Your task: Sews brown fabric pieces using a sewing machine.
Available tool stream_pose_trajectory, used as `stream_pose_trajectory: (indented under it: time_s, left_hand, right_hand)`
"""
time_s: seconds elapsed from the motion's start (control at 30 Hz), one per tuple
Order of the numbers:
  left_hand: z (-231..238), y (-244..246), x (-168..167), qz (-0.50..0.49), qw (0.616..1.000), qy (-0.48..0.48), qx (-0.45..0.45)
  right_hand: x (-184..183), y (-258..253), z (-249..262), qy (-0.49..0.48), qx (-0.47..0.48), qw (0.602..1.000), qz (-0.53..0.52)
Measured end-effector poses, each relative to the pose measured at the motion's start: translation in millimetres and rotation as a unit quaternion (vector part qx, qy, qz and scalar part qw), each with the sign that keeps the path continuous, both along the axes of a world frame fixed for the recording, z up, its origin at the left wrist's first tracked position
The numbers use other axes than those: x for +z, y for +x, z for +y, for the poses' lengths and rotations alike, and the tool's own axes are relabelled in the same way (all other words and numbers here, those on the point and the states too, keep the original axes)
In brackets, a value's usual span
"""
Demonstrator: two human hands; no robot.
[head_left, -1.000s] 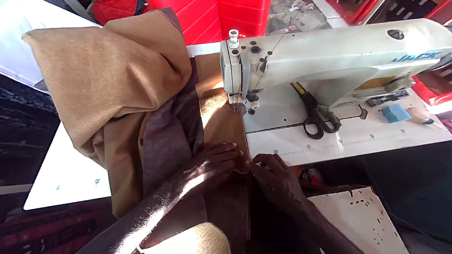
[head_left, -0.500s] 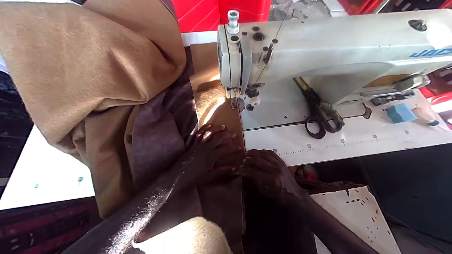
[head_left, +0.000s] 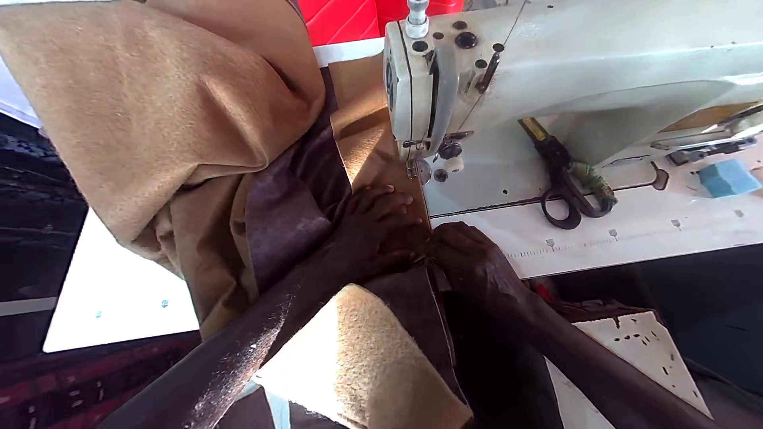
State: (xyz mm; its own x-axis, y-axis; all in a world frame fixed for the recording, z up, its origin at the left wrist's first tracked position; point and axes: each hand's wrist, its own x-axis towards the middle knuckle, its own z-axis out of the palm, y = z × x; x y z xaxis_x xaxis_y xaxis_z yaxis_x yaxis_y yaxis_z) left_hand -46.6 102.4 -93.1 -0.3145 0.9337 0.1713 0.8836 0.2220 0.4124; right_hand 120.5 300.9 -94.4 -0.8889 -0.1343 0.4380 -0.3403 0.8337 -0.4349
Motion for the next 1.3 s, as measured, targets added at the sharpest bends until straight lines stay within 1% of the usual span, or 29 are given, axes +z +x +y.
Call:
stream_pose_trajectory:
  time_s: [0.07,0.17,0.3,0.4,0.7,0.8,1.07,1.3]
  left_hand:
    - [0.3,-2.3,3.1,-0.015,1.0,0.004,-0.004]
    - [1.1,-11.7,10.8,-0.033,0.999,0.01,-0.017]
    - [4.3,-22.4,6.4,0.021,1.0,-0.002,0.004]
    - [4.2,-25.9,-2.1,0.035,0.999,0.029,0.002]
    - [13.2,-38.6,0.3,0.024,0.999,0.029,-0.004]
    - [16.4,-48.2,-4.1,0.023,0.999,0.041,-0.005]
    - [27.3,-76.7,2.5,0.028,0.998,0.047,-0.02]
    - [31.5,-90.1,9.5,0.015,0.999,0.044,-0.02]
  right_hand:
    - [0.8,0.2,1.2,0.015,0.0,1.0,-0.015]
    - [1.4,-0.2,2.8,0.026,0.01,1.0,-0.006]
    - [3.3,-3.4,3.8,0.037,0.022,0.999,0.003]
    - [2.1,-4.3,1.6,0.041,0.002,0.999,0.005]
    - [5.7,-15.4,1.6,0.023,-0.032,0.999,0.011]
    - [5.0,-23.0,3.3,0.02,-0.036,0.999,0.015]
    - [3.1,-44.7,9.8,0.004,-0.043,0.999,0.027]
    - [4.1,-60.0,14.6,-0.007,-0.053,0.998,0.02]
